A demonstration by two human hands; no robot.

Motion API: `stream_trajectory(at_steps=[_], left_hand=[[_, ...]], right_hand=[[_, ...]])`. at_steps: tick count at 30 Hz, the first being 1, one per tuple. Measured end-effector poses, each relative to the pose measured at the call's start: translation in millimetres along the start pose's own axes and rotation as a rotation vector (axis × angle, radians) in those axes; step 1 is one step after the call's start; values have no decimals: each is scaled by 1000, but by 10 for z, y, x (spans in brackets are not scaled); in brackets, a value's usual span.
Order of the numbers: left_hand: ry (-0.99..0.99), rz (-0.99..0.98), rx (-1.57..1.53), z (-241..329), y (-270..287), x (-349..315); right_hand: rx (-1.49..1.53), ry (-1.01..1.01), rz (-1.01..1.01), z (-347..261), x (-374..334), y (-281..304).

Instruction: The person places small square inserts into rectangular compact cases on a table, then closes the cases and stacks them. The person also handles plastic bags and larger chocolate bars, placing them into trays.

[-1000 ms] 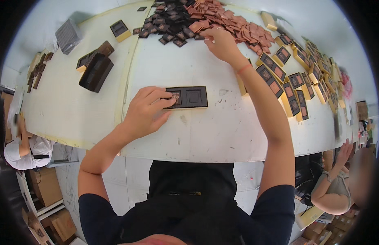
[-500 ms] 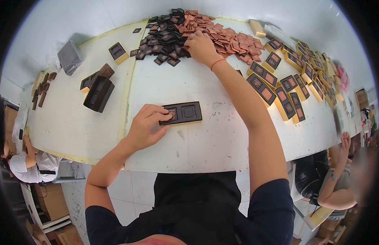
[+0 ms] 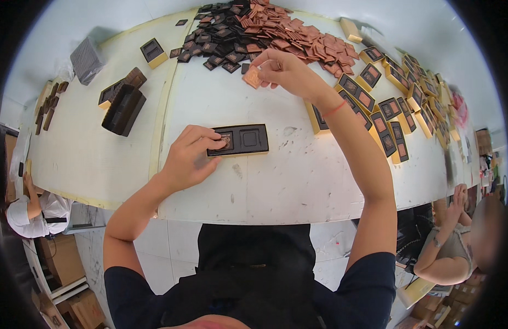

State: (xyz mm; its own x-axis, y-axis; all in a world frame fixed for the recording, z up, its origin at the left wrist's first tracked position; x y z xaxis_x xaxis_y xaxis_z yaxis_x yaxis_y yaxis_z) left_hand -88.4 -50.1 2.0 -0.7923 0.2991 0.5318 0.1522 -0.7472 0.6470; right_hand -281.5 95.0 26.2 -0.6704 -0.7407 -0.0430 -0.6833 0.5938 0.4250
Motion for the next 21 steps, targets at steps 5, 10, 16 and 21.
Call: stream_trajectory(at_steps=[5, 10, 16, 21], left_hand=[[11, 0, 10, -2, 0, -12], [44, -13, 13, 5, 6, 17], [54, -15, 33, -1, -8, 3], [34, -15, 41, 17, -10, -3]], right_hand=[[-108, 62, -70, -68, -269, -321], [40, -109, -56, -167, -545, -463], [-205, 176, -287, -435, -654, -629], [-525, 462, -216, -504, -641, -734]])
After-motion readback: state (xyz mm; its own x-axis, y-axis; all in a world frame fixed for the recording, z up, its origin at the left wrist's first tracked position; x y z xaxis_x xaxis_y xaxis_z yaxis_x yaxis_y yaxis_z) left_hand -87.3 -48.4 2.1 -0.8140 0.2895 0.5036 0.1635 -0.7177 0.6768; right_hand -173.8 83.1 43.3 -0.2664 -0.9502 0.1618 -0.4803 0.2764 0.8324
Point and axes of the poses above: each hand's wrist, its own x-axis towards the middle knuckle, its own y-axis out of the back of the hand, z = x × y, the point moved 8 cm from there along x, towards the middle knuckle, and after that the axes turned 3 degrees about -y, right-handed, at the moved point
